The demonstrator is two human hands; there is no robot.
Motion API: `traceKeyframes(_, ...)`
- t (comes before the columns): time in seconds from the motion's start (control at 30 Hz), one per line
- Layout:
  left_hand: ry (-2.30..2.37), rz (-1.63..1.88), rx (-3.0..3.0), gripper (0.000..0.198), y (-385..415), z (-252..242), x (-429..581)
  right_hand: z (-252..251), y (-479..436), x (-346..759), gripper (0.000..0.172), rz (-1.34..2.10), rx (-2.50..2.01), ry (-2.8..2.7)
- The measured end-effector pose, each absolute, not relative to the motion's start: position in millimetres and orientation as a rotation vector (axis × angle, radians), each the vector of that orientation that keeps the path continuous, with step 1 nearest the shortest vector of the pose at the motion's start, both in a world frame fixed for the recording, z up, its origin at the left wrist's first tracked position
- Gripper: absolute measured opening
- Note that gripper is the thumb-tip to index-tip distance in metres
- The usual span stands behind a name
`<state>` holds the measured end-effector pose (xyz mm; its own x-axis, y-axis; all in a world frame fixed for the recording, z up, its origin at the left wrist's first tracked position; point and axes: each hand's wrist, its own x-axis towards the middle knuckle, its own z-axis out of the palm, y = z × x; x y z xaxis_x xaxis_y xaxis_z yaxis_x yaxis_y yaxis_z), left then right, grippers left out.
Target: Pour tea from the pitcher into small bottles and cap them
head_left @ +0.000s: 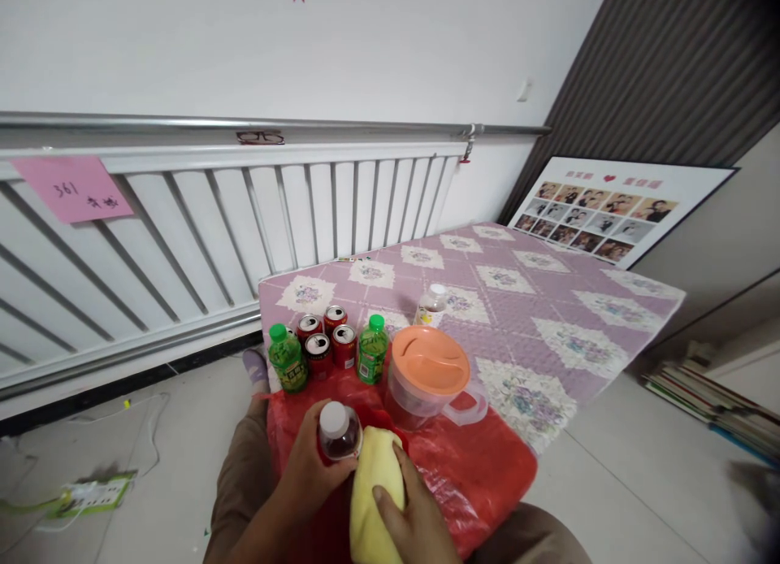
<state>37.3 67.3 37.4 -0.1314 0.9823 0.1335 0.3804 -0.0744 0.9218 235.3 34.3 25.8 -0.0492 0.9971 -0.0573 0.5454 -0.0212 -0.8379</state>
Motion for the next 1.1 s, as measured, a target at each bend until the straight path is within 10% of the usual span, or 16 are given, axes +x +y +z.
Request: traceKeyframes(1.1,1.261,0.94,1.636,0.094,70.6,71.0,18.6,58.4,38.7,243.0,0.059,0.813,-1.529,-1.573)
